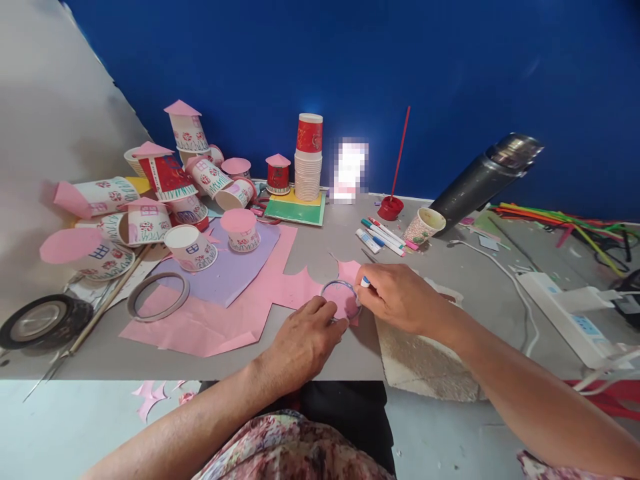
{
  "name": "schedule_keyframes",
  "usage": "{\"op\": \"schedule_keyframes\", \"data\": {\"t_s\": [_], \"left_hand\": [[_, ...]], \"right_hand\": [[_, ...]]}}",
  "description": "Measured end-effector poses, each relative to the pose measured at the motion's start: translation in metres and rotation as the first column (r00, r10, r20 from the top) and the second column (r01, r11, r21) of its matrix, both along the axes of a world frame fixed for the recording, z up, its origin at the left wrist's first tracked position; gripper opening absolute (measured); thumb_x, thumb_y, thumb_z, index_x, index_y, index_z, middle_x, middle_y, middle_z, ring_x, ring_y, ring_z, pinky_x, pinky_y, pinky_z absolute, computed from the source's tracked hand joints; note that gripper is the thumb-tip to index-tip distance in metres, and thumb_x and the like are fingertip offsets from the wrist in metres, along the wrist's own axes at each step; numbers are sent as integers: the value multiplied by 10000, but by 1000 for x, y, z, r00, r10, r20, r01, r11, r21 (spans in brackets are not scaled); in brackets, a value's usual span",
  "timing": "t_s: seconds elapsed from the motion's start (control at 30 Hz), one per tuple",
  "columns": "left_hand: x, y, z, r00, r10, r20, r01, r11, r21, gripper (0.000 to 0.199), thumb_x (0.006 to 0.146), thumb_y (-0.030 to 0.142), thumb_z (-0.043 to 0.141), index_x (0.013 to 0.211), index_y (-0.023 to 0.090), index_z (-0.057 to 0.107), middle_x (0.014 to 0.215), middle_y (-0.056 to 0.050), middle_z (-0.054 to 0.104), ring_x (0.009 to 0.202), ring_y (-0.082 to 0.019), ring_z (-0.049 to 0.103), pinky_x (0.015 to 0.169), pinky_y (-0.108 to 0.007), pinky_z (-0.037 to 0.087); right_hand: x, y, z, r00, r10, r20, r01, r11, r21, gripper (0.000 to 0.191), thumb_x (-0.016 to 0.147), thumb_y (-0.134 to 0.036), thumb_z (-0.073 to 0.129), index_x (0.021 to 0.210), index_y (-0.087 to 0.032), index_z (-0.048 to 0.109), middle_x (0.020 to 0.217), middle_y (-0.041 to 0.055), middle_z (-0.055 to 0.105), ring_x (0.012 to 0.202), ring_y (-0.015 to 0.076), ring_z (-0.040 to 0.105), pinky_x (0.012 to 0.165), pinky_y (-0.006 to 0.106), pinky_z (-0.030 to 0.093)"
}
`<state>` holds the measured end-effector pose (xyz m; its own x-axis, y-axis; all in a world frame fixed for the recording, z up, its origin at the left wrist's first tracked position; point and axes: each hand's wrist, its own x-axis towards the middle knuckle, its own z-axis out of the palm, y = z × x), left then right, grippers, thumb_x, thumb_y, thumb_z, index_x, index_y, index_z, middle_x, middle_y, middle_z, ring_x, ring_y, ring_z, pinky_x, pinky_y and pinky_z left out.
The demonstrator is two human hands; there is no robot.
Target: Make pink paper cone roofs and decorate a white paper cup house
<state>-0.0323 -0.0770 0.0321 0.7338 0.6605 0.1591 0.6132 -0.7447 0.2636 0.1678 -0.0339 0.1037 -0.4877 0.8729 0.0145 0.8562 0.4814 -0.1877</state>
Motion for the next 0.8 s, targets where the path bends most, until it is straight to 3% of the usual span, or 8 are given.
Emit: {"op": "schedule_keyframes", "data": {"t_s": [0.3,0.53,0.8], "left_hand": [[1,1,2,1000,-15,3,15,1000,1,175,963,150,441,1035,165,599,945,-90,522,910,-240,468,783,-387,483],[2,2,3,1000,-10,-8,10,1000,-11,163,946,103,428,876,146,569,919,-95,528,881,-234,467,760,-384,484],[3,0,3,999,26,30,-26,999,28,136,928,139,504,857,141,620,929,-101,549,928,-246,488,801,-391,469]], "right_hand": [[8,19,-5,972,-61,-228,22,985,-168,173,825,-172,494,685,-194,593,530,-65,409,529,110,334,533,267,220],[14,30,-9,943,-108,-313,24,966,-258,155,810,-213,516,690,-188,612,557,-65,408,555,109,349,532,267,235],[20,31,-12,924,-99,-371,-4,963,-268,158,819,-211,524,717,-187,643,556,-65,442,554,107,374,545,268,252]]}}
